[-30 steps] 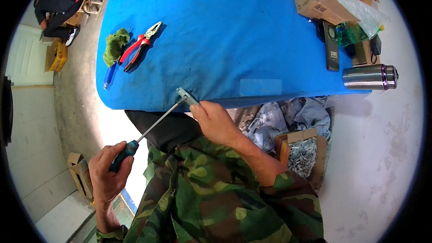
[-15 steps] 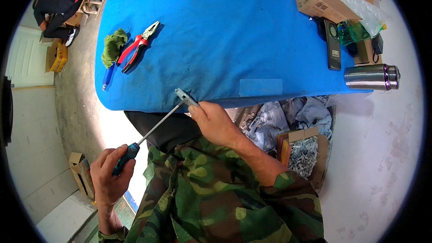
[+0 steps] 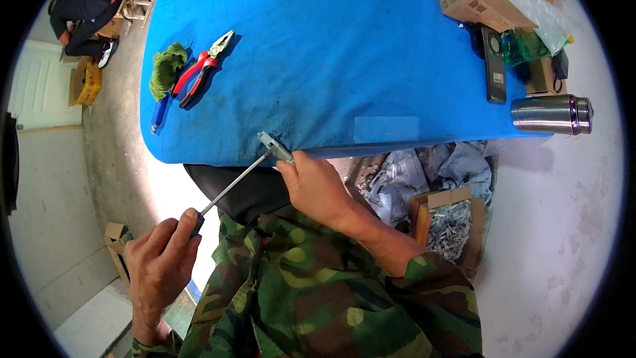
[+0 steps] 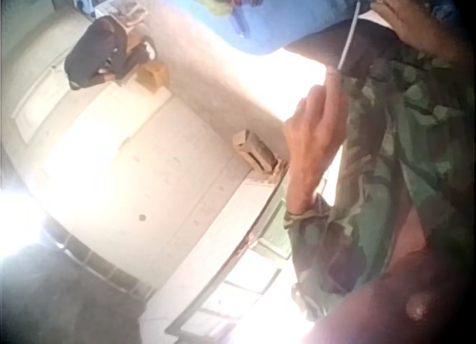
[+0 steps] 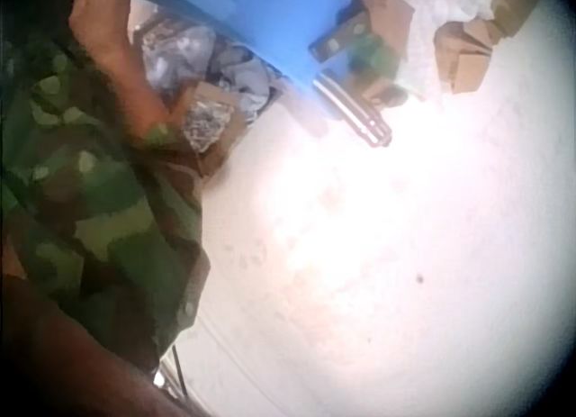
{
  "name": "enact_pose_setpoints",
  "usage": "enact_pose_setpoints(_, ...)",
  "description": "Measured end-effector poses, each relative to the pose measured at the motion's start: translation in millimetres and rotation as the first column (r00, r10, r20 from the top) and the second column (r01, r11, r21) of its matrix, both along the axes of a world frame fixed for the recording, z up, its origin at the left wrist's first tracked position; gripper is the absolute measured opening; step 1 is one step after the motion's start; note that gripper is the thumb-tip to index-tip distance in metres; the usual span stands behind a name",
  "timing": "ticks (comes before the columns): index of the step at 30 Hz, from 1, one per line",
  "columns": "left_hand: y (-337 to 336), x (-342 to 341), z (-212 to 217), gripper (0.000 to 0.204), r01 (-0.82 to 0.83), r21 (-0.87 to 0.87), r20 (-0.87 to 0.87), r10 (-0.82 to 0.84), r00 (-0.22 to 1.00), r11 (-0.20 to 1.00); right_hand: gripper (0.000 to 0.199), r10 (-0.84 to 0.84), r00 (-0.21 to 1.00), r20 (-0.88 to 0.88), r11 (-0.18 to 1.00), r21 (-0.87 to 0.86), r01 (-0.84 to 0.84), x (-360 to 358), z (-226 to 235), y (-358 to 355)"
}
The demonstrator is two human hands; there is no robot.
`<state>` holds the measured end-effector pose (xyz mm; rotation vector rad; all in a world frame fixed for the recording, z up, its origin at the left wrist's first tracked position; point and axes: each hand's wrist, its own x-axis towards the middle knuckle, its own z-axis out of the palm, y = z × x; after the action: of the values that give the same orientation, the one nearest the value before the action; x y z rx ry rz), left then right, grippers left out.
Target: The person assembles metal fishing lures by hand, fitting plastic components into metal bodies, wiping them with a cloth, and using pliers to secure parts.
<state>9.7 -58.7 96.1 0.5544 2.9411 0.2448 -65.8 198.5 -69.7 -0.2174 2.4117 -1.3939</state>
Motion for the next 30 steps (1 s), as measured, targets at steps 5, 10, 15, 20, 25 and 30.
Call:
enact_pose_setpoints(5,0.1,-0.9,5.8,0.055,0.212,-0.24,-0.135,-0.249,0.959,0.947,0.026,0.006,0.999,-0.04,0.993,0.122,-0.001,5.1,-3.2,-4.2)
enact_pose_setpoints(10,6.2,0.6,11.7,0.05,0.111,-0.162,-0.026,-0.117,0.993,0.98,0.03,-0.009,0.995,-0.099,0.989,0.144,0.024,6.5,-3.8,-5.7)
enact_pose_setpoints(15,6.2,-0.5,5.5,0.042,-0.18,0.117,0.124,0.166,0.978,0.977,0.028,-0.044,0.996,-0.072,0.991,0.123,0.053,5.2,1.5,-7.2)
enact_pose_setpoints(20,-7.4,1.0,-8.0,0.038,-0.382,0.435,0.311,0.262,0.914,0.815,0.033,-0.078,0.996,-0.049,0.994,0.069,0.081,7.2,3.2,-7.7)
enact_pose_setpoints(25,-21.0,-1.9,-15.0,0.038,-0.671,0.431,0.636,0.325,0.7,0.603,0.038,-0.067,0.997,0.048,0.994,-0.082,0.071,4.1,8.3,-1.7)
enact_pose_setpoints(30,-27.4,7.9,-34.7,0.037,-0.733,0.464,0.717,0.274,0.641,0.498,0.035,-0.017,0.938,0.347,0.91,-0.383,0.158,4.6,-3.7,0.8)
